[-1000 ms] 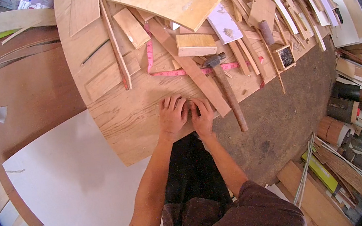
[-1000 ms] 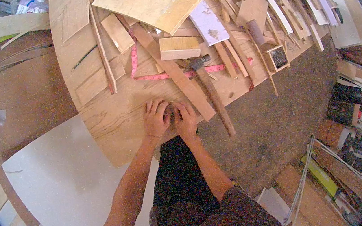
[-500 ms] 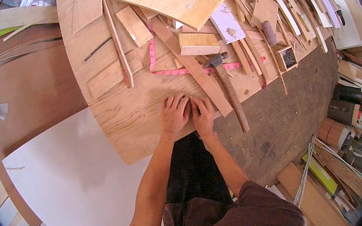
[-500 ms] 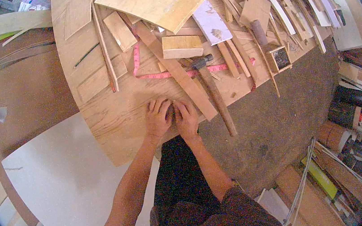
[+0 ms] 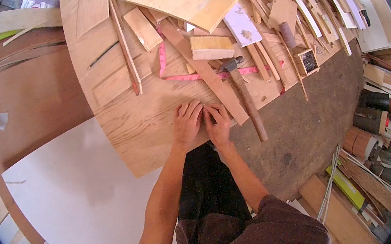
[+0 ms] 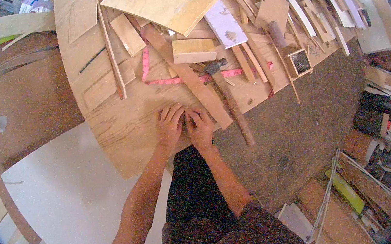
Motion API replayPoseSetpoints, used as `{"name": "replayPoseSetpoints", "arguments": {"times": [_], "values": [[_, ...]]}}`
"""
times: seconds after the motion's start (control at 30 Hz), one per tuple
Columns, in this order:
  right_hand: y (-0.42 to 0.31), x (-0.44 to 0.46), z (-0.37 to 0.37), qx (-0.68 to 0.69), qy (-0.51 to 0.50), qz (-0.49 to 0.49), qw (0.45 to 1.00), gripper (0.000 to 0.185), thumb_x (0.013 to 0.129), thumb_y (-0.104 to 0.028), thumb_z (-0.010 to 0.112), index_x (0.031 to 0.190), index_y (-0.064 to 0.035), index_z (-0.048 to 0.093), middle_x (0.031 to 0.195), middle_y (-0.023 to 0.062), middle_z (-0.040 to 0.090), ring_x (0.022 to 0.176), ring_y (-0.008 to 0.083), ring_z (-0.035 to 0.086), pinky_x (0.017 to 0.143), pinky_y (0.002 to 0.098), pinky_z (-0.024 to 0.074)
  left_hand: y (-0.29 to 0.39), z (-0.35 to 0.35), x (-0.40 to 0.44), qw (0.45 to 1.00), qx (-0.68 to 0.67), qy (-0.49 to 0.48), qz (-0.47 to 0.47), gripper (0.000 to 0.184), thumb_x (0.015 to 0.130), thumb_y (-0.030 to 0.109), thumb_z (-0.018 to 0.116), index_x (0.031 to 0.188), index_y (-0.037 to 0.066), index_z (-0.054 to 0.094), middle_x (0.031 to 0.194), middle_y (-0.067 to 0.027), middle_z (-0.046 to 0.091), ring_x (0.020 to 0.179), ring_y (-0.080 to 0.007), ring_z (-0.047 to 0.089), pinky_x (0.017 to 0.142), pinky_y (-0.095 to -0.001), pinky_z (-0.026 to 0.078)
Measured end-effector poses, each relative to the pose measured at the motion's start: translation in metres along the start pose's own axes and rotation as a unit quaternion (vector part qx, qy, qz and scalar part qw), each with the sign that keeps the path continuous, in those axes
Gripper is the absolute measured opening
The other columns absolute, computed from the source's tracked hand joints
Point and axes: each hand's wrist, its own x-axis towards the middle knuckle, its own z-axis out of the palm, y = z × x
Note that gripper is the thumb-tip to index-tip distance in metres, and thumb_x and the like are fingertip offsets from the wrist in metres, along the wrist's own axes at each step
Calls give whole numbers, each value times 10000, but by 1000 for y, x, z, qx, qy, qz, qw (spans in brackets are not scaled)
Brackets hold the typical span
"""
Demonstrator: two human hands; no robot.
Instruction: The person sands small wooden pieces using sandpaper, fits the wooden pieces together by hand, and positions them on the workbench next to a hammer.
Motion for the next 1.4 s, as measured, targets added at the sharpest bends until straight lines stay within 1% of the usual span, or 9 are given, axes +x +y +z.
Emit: {"name": "replayPoseSetpoints", "arguments": {"times": [0.23, 0.33, 0.97, 1.07, 1.13, 1.2, 1.23, 1.33, 1.4], "values": [[-1, 0, -2, 4, 15, -19, 1000, 182, 830, -20, 695, 1010, 0, 693, 997, 155, 638, 861, 317, 646, 752, 382, 536, -3, 3, -4, 1000, -27, -13, -9, 447, 719, 44, 688, 1157, 131, 654, 1280, -3, 588, 1175, -270, 507, 1052, -480, 344], [-2, -1, -3, 36, -11, 34, 999, 164, 839, -16, 688, 1001, 8, 691, 985, 155, 638, 855, 317, 645, 739, 380, 536, -2, 2, -3, 1000, 24, 7, 13, 422, 719, 101, 703, 1136, 142, 646, 1205, 19, 581, 1122, -229, 518, 986, -432, 408], [-1, -7, -3, 39, 40, 18, 998, 161, 875, -1, 634, 1034, 10, 658, 999, 180, 661, 916, 344, 644, 803, 392, 528, -4, 3, -5, 1000, 11, 20, 3, 420, 695, 82, 728, 1102, 155, 654, 1187, 34, 593, 1026, -236, 499, 927, -431, 414], [-3, -7, -7, 29, 45, 35, 998, 162, 872, 1, 634, 1032, 8, 656, 1002, 178, 663, 905, 346, 645, 786, 401, 525, -3, -1, -3, 999, 23, 27, 8, 391, 727, 106, 721, 1107, 170, 654, 1186, 45, 593, 1008, -236, 495, 935, -422, 416], [-7, 0, -15, 18, 52, 38, 998, 169, 870, -2, 634, 1038, 6, 654, 1000, 177, 665, 895, 347, 646, 773, 409, 523, 0, -5, -2, 998, -18, -48, -42, 453, 722, 36, 685, 1148, 187, 662, 1249, 12, 617, 1117, -307, 505, 1039, -498, 375], [-8, 7, -30, 17, 100, -10, 995, 170, 905, 8, 602, 1068, 10, 651, 972, 138, 647, 846, 231, 622, 717, 307, 500, 1, -7, -1, 998, -22, -46, -47, 453, 725, 35, 677, 1151, 187, 661, 1248, 15, 615, 1114, -306, 506, 1034, -494, 379], [-8, 12, -39, 17, 98, -8, 995, 170, 905, 8, 602, 1068, 10, 651, 972, 138, 647, 846, 231, 622, 717, 307, 500, 2, -7, -2, 997, -27, -45, -50, 452, 729, 34, 669, 1155, 187, 659, 1247, 18, 613, 1112, -305, 507, 1029, -491, 383], [-6, 43, -64, -84, 129, 6, 988, 223, 915, -42, 602, 1132, -3, 629, 1076, 167, 627, 985, 285, 603, 829, 377, 488, 1, -6, -1, 999, 34, -6, -13, 342, 756, 137, 712, 1091, 176, 655, 1164, 53, 606, 1005, -232, 497, 945, -400, 425], [-5, 63, -79, -205, 59, 42, 976, 352, 913, -106, 617, 1251, -23, 568, 1227, 198, 563, 1151, 357, 527, 955, 451, 430, -2, -1, -2, 1000, 19, 9, -9, 327, 763, 138, 710, 1084, 172, 657, 1167, 52, 605, 1011, -233, 495, 946, -401, 425]]}}
